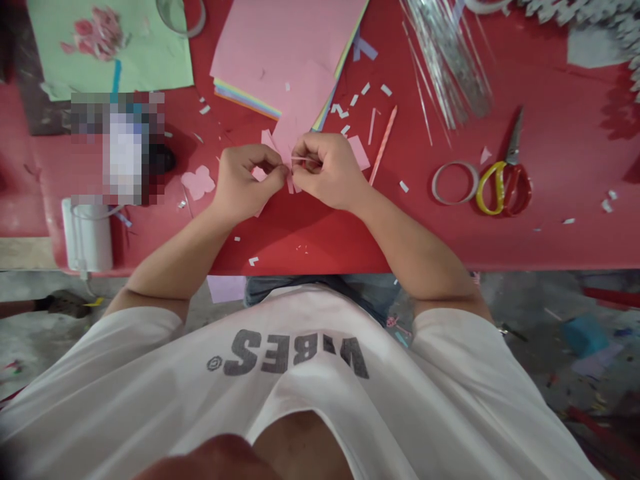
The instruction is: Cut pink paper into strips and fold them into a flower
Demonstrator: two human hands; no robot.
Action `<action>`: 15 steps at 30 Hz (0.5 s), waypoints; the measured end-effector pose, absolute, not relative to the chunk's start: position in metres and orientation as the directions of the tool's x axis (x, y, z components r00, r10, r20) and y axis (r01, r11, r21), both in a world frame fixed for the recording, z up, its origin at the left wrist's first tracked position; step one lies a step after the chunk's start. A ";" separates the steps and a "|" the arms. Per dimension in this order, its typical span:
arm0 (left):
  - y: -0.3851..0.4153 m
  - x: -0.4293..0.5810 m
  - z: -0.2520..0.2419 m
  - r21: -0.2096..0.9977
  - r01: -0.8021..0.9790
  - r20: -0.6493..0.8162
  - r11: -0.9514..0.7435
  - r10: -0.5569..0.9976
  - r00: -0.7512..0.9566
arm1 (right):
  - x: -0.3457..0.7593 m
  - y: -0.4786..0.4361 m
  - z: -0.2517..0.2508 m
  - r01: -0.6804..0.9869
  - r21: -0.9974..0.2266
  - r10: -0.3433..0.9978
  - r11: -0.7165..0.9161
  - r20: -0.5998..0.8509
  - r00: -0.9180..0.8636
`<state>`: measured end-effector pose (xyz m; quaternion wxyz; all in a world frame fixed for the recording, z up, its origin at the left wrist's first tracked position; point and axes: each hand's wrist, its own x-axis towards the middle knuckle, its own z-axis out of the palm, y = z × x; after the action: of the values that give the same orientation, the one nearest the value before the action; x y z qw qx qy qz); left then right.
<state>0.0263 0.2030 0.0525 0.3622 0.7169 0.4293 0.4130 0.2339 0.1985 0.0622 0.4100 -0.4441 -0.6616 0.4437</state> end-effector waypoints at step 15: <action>0.206 0.023 0.053 0.903 0.234 0.295 -0.360 0.916 0.272 | 0.239 0.203 0.054 -0.012 -1.000 0.947 0.000 0.004 -0.320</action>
<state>0.0230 0.2059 0.0529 0.3870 0.6973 0.4123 0.4405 0.2391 0.2026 0.0541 0.4159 -0.4088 -0.5720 0.5769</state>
